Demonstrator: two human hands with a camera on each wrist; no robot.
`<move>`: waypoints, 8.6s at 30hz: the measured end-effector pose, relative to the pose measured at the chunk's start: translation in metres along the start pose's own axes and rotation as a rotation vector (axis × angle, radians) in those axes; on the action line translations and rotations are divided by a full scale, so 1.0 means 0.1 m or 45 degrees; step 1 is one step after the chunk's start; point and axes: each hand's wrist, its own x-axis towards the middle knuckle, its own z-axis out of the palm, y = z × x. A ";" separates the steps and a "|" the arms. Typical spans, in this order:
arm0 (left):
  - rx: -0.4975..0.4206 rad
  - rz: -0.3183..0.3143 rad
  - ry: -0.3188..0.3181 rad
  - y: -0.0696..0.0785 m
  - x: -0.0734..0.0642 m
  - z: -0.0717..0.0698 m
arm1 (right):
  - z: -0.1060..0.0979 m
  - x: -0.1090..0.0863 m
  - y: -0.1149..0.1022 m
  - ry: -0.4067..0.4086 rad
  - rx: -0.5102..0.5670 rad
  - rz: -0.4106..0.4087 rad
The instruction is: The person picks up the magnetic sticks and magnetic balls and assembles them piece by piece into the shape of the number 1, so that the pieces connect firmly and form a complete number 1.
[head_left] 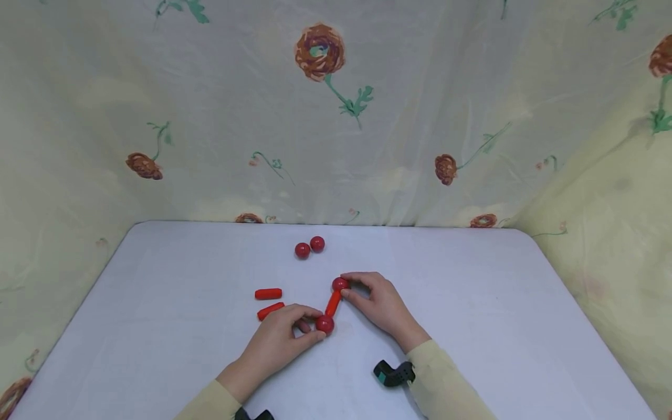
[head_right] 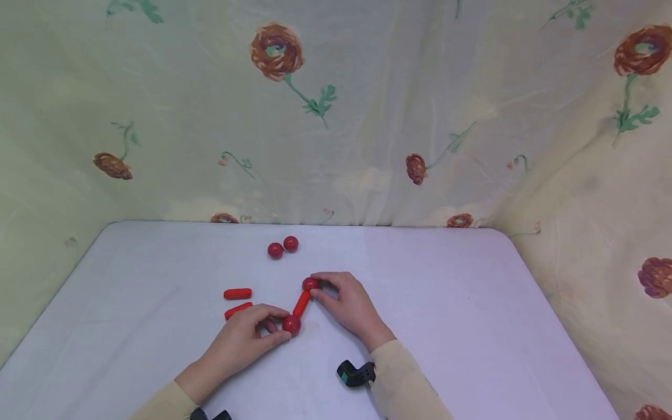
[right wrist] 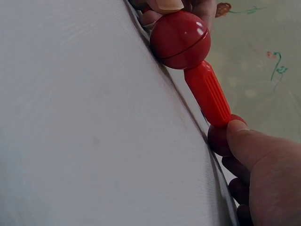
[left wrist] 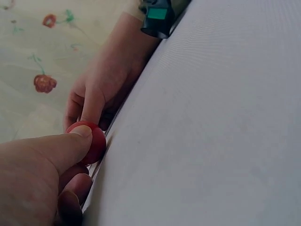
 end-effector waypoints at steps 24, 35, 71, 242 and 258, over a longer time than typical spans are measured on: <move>0.002 -0.007 -0.021 0.02 -0.01 -0.01 | -0.05 0.01 0.01 0.011 -0.009 0.030; 0.023 -0.061 -0.018 0.03 -0.02 -0.05 | -0.02 0.03 0.01 0.051 0.002 0.072; 0.043 -0.070 0.442 -0.44 -0.19 -0.45 | -0.03 0.05 0.04 0.076 -0.005 0.142; 0.312 -0.049 0.277 0.15 -0.07 0.21 | -0.03 0.04 0.03 0.144 -0.025 0.116; 0.284 -0.092 0.302 0.14 -0.07 0.20 | -0.01 0.06 0.02 0.160 -0.019 0.123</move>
